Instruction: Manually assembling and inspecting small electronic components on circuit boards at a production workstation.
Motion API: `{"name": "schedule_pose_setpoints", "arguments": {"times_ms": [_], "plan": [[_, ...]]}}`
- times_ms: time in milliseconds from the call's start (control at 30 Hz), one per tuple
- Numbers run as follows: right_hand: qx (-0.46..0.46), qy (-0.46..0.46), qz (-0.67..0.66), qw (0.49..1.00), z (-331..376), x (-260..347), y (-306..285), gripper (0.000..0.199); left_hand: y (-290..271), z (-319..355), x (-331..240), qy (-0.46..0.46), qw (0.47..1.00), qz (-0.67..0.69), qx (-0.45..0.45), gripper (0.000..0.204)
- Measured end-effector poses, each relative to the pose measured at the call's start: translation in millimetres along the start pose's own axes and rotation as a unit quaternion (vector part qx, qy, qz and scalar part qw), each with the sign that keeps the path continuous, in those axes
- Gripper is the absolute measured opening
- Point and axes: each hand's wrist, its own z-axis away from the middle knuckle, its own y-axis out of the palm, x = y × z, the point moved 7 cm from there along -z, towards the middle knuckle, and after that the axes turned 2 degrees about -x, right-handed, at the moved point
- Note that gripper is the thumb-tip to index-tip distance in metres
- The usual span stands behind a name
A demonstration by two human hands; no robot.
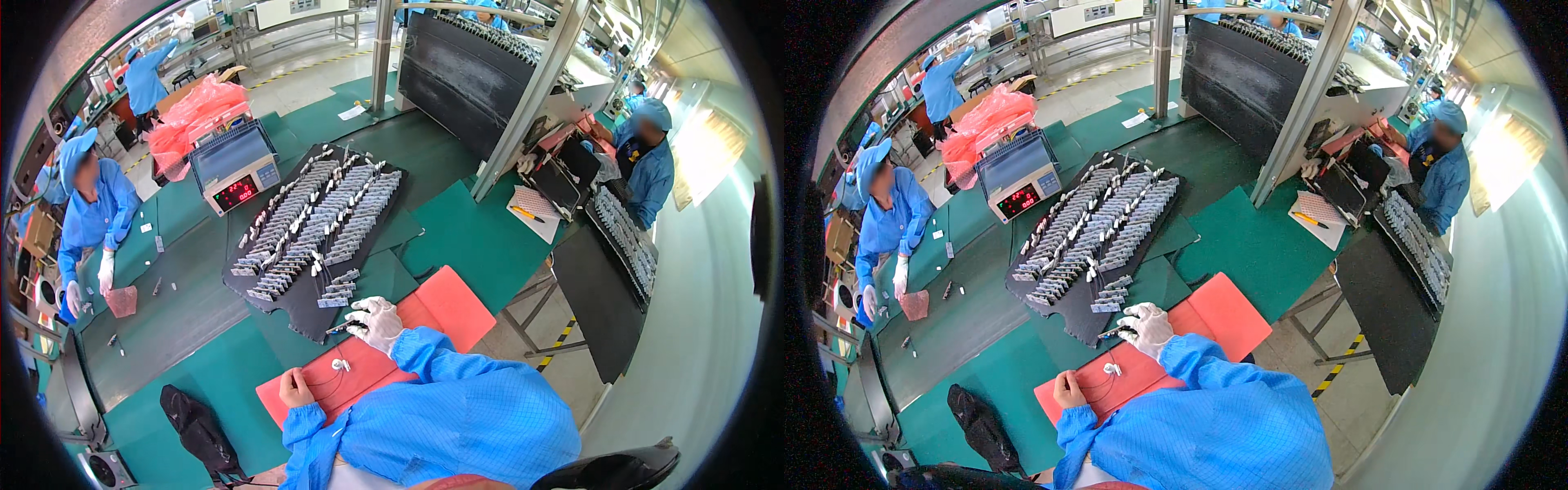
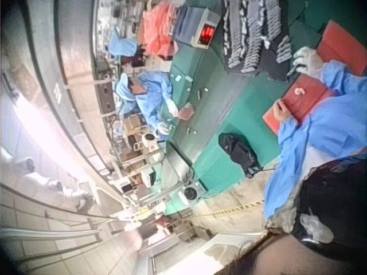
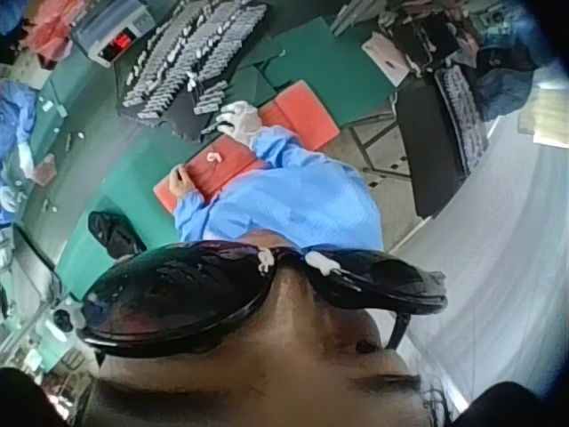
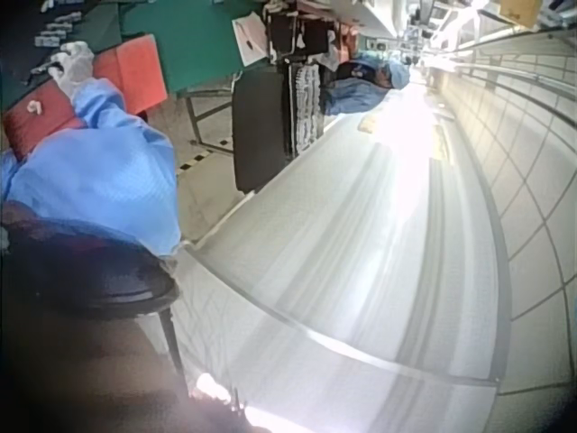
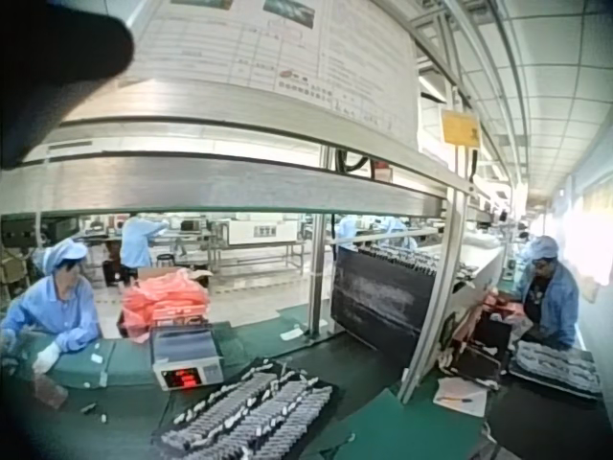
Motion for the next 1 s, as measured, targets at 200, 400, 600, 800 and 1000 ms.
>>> {"name": "schedule_pose_setpoints", "arguments": {"times_ms": [200, 400, 600, 800, 1000], "plan": [[0.001, 0.006, -0.004, 1.000, -0.3, -0.3, 0.0, 0.025, -0.7, -0.4, -7.0, -0.006, 1.000, 0.005, 0.005, 0.012], [0.000, 0.005, -0.006, 1.000, 0.1, -0.3, 0.7, 0.024, -0.2, -0.4, -1.6, 0.004, 1.000, 0.003, 0.008, 0.012], [-0.008, -0.005, 0.004, 1.000, 0.6, -3.2, 2.9, 0.024, 1.3, -1.4, -4.6, -0.004, 1.000, 0.003, 0.018, 0.012], [-0.007, -0.009, -0.009, 1.000, 1.1, -3.4, 4.5, 0.026, 0.2, 0.9, 0.8, 0.001, 1.000, 0.010, 0.001, 0.012], [-0.013, -0.010, 0.000, 1.000, 1.1, -2.6, 2.7, 0.026, -0.4, -1.2, -5.7, -0.012, 1.000, 0.001, 0.007, 0.012]]}}
